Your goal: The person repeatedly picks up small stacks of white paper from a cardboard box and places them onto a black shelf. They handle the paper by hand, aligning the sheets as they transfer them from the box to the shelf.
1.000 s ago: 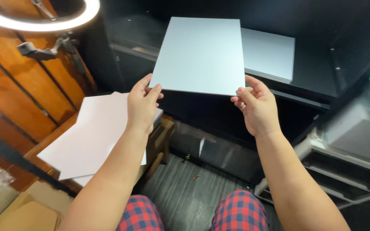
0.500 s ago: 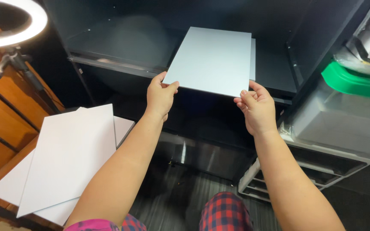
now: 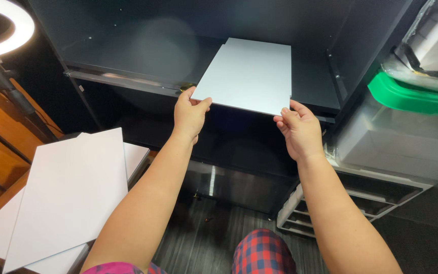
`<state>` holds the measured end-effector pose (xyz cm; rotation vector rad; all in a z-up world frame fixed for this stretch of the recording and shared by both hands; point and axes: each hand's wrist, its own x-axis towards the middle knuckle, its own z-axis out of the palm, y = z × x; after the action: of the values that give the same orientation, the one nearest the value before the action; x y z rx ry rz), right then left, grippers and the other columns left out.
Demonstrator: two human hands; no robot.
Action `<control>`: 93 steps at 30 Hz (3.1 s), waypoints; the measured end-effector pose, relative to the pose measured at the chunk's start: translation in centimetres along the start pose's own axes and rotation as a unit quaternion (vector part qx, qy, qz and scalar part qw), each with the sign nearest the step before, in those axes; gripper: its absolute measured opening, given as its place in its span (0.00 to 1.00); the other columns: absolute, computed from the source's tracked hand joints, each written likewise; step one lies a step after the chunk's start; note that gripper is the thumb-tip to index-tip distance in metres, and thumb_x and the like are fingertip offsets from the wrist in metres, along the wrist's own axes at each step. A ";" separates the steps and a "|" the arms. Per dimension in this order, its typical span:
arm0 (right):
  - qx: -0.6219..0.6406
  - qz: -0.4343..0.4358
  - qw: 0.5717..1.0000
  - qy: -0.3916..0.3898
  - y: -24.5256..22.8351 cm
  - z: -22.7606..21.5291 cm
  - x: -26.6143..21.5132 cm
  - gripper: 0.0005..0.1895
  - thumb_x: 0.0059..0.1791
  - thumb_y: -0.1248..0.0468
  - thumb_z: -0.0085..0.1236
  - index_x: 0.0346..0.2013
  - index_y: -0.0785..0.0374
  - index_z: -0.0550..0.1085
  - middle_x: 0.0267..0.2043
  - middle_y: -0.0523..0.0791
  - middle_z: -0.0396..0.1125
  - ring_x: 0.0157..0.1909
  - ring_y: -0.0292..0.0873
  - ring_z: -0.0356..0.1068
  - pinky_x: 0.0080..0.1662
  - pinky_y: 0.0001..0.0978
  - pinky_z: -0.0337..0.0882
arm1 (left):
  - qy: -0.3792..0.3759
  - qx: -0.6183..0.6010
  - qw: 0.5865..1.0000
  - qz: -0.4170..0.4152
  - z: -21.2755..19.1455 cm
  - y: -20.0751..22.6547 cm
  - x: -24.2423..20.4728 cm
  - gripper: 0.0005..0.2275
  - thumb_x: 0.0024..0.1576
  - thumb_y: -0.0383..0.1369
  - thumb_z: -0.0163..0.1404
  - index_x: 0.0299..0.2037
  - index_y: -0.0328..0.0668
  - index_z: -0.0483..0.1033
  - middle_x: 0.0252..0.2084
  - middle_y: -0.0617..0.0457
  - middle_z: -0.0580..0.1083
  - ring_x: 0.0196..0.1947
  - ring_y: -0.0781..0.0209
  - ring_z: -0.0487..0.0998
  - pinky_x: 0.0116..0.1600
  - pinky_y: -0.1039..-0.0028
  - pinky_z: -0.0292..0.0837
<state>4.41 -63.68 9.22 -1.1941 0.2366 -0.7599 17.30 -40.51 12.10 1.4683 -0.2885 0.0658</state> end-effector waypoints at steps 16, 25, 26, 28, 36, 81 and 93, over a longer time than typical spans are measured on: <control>-0.388 -0.268 0.881 0.044 -0.7 -1.7 -2.8 0.13 0.53 0.62 0.65 0.53 0.48 0.81 0.51 0.37 0.68 0.55 0.35 0.69 0.49 0.20 0.74 | 0.027 0.202 0.968 0.146 -1.5 -1.9 0.0 0.15 0.64 0.32 0.54 0.60 0.48 0.77 0.59 0.54 0.74 0.64 0.56 0.73 0.62 0.68 0.75; -0.450 -0.357 0.816 0.066 -0.4 -2.2 -0.5 0.10 0.54 0.61 0.64 0.50 0.48 0.83 0.47 0.37 0.74 0.58 0.40 0.66 0.59 0.33 0.67 | 0.027 0.237 0.961 0.137 0.1 -1.9 2.1 0.13 0.64 0.34 0.55 0.59 0.49 0.79 0.57 0.54 0.75 0.64 0.55 0.73 0.66 0.65 0.71; -0.450 -0.358 0.816 0.065 -0.2 -2.4 0.2 0.10 0.54 0.61 0.64 0.50 0.48 0.83 0.47 0.37 0.74 0.58 0.40 0.66 0.59 0.33 0.67 | 0.028 0.237 0.961 0.137 0.3 -1.7 2.3 0.13 0.64 0.34 0.55 0.59 0.49 0.79 0.57 0.54 0.75 0.64 0.55 0.73 0.66 0.65 0.71; -0.486 -0.394 0.777 0.067 0.3 -2.8 1.6 0.09 0.55 0.60 0.64 0.50 0.49 0.82 0.47 0.37 0.72 0.60 0.41 0.64 0.61 0.35 0.65 | 0.025 0.256 0.958 0.126 0.7 -1.3 2.8 0.13 0.63 0.35 0.55 0.58 0.50 0.79 0.57 0.55 0.76 0.64 0.56 0.74 0.66 0.66 0.71; -0.520 -0.386 0.760 0.054 0.7 -3.0 5.1 0.08 0.54 0.61 0.63 0.48 0.52 0.82 0.48 0.42 0.74 0.63 0.46 0.66 0.63 0.42 0.66 | 0.028 0.287 0.953 0.095 2.9 -1.5 5.1 0.14 0.62 0.36 0.56 0.58 0.50 0.79 0.55 0.52 0.77 0.61 0.53 0.77 0.64 0.64 0.73; -0.472 -0.204 0.853 0.088 -1.9 -1.1 6.0 0.06 0.50 0.62 0.68 0.41 0.46 0.84 0.39 0.38 0.76 0.51 0.43 0.74 0.53 0.35 0.74 | 0.055 0.233 0.967 0.081 3.1 -1.7 8.0 0.08 0.61 0.31 0.55 0.48 0.52 0.84 0.40 0.58 0.77 0.34 0.64 0.83 0.47 0.75 0.80; -0.440 -0.195 0.873 0.084 -2.4 -1.1 6.1 0.08 0.47 0.66 0.70 0.39 0.48 0.85 0.37 0.42 0.77 0.47 0.45 0.77 0.48 0.33 0.74 | 0.051 0.208 0.976 0.033 3.3 -0.2 6.8 0.09 0.60 0.30 0.55 0.48 0.53 0.84 0.41 0.60 0.78 0.30 0.66 0.84 0.37 0.82 0.81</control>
<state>7.30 -68.80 12.35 -2.0844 0.5327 -1.1679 23.41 -44.65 13.73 1.8649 -0.2497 0.2678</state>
